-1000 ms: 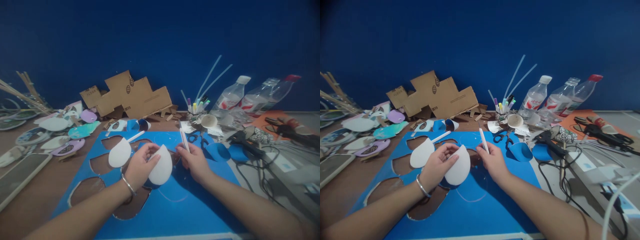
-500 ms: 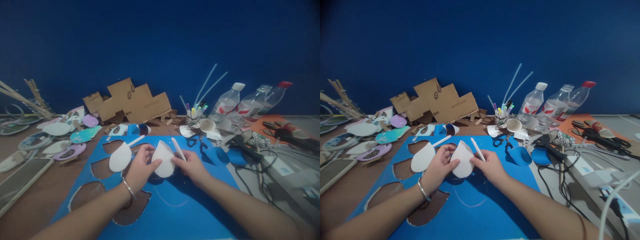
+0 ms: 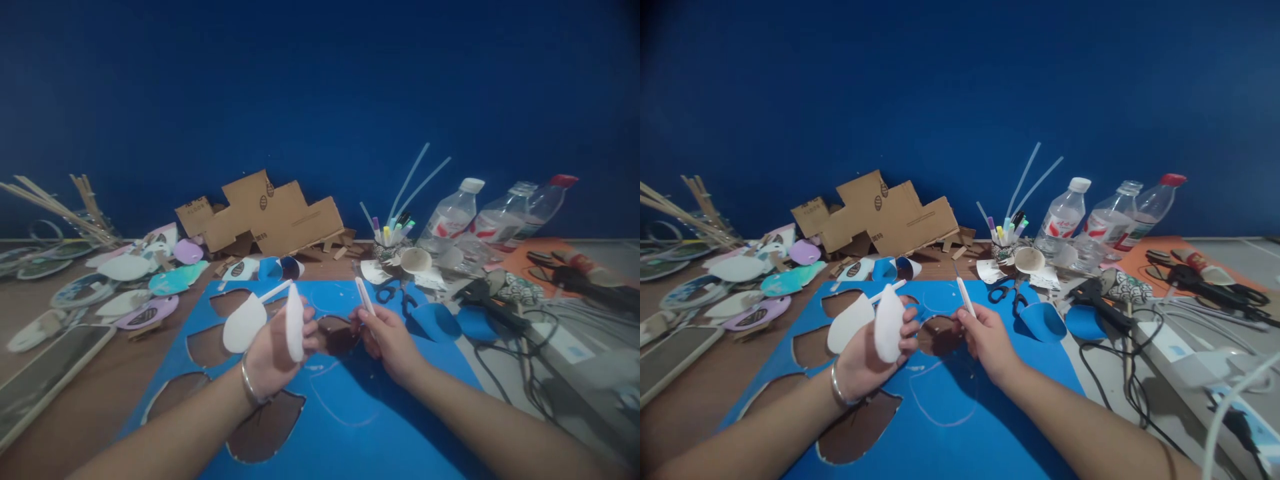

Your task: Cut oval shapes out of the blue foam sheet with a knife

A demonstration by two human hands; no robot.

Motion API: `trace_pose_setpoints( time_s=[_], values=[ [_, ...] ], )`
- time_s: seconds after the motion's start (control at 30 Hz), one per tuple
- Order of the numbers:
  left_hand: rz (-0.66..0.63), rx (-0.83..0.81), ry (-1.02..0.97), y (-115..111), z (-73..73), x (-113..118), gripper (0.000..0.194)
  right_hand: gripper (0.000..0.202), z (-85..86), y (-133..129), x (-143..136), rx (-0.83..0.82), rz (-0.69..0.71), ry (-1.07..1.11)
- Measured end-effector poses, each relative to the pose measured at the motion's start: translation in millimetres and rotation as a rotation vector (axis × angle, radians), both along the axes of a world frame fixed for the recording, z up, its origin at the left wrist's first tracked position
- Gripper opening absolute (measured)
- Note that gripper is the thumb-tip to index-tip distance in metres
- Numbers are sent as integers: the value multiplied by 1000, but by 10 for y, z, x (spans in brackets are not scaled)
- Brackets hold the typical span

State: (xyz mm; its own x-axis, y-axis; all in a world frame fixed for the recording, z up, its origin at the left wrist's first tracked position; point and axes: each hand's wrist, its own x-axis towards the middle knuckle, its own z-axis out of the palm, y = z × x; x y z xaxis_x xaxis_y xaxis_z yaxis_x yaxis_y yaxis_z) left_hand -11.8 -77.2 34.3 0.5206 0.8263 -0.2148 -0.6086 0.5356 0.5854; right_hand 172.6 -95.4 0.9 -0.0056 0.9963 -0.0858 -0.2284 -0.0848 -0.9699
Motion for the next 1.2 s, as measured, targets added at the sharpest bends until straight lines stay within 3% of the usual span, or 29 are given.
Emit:
trace_pose_setpoints(
  time_s=[0.1, 0.2, 0.3, 0.47, 0.93, 1.1, 1.2],
  values=[
    [-58, -58, -180, -41, 72, -39, 21, 28, -16, 0, -2, -5, 5, -7],
    [-83, -23, -199, -86, 84, -57, 51, 27, -23, 0, 0, 11, 16, -9],
    [-113, 24, -182, -110, 74, -47, 63, 28, -20, -2, 5, 8, 26, -22],
    [-155, 45, -138, -103, 89, -23, 56, 28, -14, -11, 4, 8, 25, -46],
    [-90, 24, -61, -72, 100, -6, 39, 29, 0, -27, 19, 0, 18, -146],
    [-61, 36, 101, -64, -10, 61, 33, 37, 114, -73, -42, 21, 71, -224],
    [1, 63, 198, -67, -80, 91, 38, 28, 156, -100, -100, 6, 135, -276]
  ],
)
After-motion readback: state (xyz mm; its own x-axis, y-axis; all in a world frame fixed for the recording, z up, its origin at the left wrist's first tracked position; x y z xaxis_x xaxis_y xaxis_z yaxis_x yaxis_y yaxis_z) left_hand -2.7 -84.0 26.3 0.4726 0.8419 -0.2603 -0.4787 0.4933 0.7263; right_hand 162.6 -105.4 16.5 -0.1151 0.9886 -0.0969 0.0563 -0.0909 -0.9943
